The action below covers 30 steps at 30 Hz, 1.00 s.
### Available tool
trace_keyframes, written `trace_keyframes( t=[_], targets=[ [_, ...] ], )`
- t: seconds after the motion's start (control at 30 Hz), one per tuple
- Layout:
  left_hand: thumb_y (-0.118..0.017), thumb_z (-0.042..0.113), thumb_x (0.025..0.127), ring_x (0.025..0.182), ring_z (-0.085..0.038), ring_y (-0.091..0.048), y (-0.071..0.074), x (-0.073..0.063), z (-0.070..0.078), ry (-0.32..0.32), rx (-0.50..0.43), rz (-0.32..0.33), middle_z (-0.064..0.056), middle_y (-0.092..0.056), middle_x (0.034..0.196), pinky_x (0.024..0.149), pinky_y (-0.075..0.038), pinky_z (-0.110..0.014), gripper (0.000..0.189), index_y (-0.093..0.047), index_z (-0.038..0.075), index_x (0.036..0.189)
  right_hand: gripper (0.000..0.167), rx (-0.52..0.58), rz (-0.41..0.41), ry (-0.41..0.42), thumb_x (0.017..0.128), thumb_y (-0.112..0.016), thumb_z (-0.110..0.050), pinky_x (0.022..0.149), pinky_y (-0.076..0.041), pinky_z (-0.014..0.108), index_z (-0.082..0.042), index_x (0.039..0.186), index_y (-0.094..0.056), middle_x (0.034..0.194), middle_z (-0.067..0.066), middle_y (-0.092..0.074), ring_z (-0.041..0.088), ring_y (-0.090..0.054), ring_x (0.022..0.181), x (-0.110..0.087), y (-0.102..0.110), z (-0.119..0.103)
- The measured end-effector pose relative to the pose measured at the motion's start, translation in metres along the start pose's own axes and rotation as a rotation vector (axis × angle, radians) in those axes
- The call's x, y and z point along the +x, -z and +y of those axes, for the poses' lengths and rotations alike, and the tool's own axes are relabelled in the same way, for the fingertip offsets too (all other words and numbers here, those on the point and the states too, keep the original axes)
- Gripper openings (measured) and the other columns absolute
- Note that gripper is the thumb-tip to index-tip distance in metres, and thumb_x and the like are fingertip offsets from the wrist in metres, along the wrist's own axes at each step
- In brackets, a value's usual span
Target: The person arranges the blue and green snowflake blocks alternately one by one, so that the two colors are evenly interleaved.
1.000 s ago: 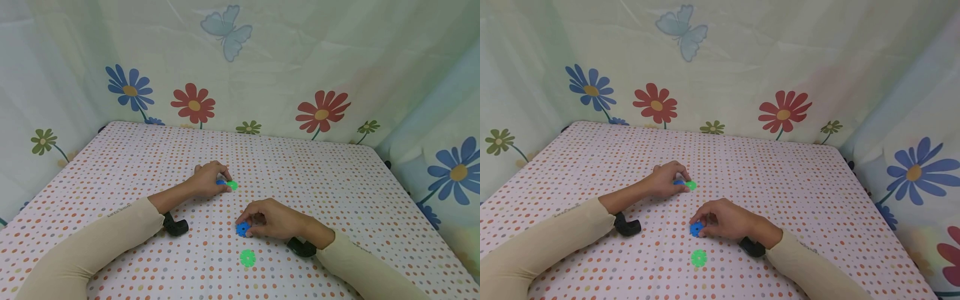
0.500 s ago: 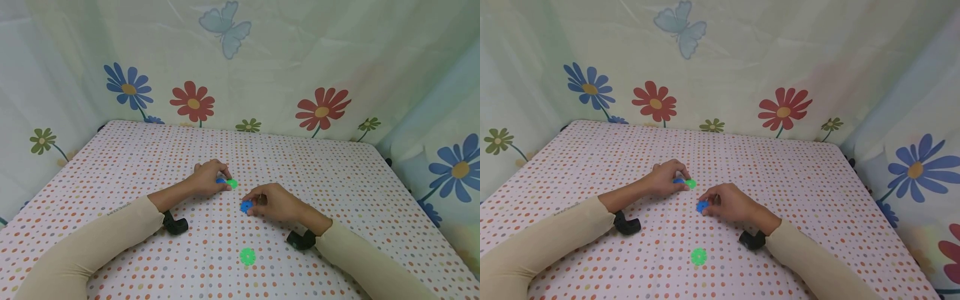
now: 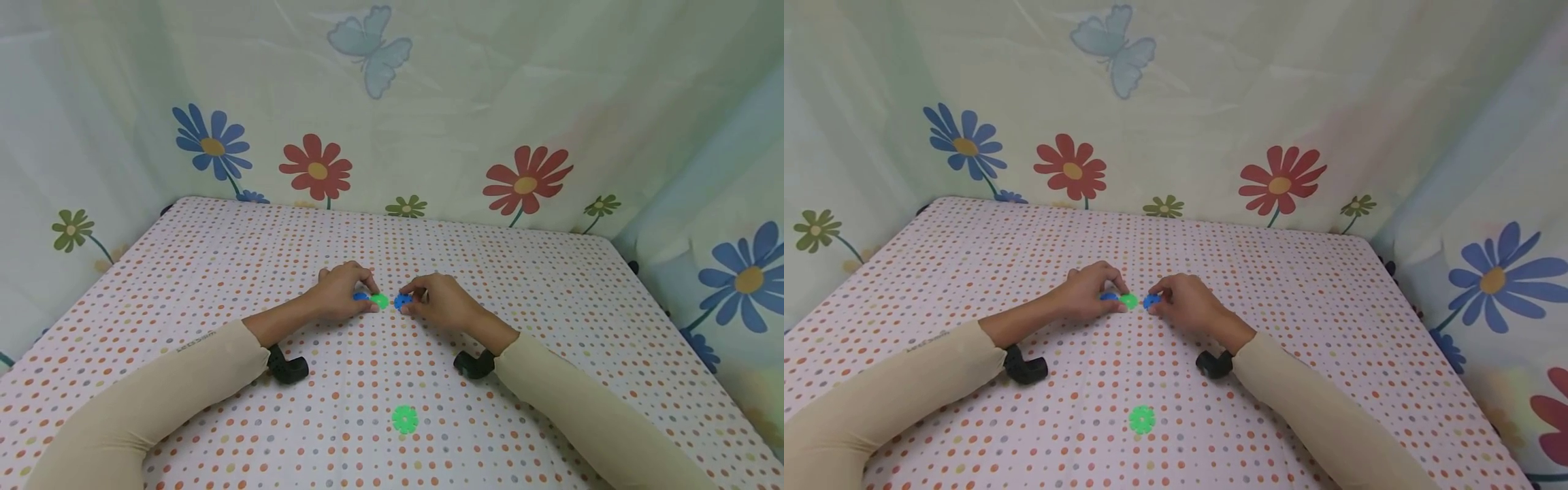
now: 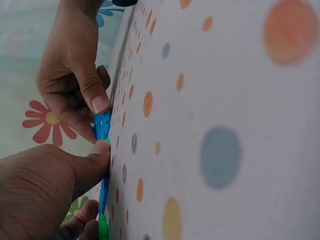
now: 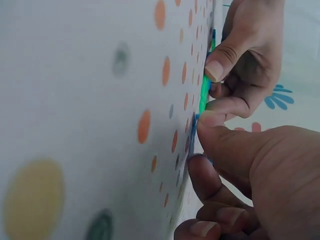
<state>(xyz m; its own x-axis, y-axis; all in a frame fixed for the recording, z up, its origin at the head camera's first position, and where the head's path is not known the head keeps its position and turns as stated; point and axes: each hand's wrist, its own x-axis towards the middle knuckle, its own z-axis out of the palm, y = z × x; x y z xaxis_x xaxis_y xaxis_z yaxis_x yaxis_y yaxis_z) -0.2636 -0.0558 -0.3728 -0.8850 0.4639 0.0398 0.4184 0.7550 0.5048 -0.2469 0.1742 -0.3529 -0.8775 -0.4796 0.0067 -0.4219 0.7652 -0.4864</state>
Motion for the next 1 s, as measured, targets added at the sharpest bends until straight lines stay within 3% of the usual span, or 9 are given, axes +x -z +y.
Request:
trace_keyframes(
  t=[0.2, 0.73, 1.0],
  targets=[
    [-0.077, 0.036, 0.086, 0.128, -0.022, -0.050, -0.001, 0.000, 0.000, 0.007, -0.008, 0.000, -0.001, -0.059, 0.128, 0.101, -0.028, -0.058, 0.019, -0.071, 0.026, 0.100, 0.032, -0.020, -0.008, -0.036, 0.091, -0.072, -0.024, 0.066, -0.046, 0.027, -0.011, 0.120, -0.069, 0.090, -0.001, -0.067, 0.010, -0.057, 0.074, 0.010, -0.002, -0.001],
    [-0.077, 0.035, 0.085, 0.130, -0.024, -0.049, 0.001, 0.001, 0.002, 0.016, -0.009, -0.007, -0.004, -0.058, 0.131, 0.102, -0.028, -0.059, 0.020, -0.072, 0.025, 0.102, 0.025, 0.010, -0.050, 0.012, 0.093, -0.069, -0.017, 0.061, -0.044, 0.026, -0.008, 0.116, -0.069, 0.091, 0.003, -0.063, 0.013, -0.052, 0.069, 0.017, -0.004, 0.002],
    [-0.077, 0.036, 0.086, 0.131, -0.024, -0.048, 0.000, 0.001, 0.001, 0.026, -0.010, -0.011, -0.003, -0.057, 0.132, 0.103, -0.027, -0.059, 0.020, -0.072, 0.025, 0.102, 0.025, -0.002, -0.024, -0.024, 0.091, -0.072, -0.019, 0.062, -0.045, 0.027, -0.012, 0.115, -0.071, 0.090, 0.001, -0.064, 0.013, -0.054, 0.073, 0.016, -0.004, 0.002]
  ],
)
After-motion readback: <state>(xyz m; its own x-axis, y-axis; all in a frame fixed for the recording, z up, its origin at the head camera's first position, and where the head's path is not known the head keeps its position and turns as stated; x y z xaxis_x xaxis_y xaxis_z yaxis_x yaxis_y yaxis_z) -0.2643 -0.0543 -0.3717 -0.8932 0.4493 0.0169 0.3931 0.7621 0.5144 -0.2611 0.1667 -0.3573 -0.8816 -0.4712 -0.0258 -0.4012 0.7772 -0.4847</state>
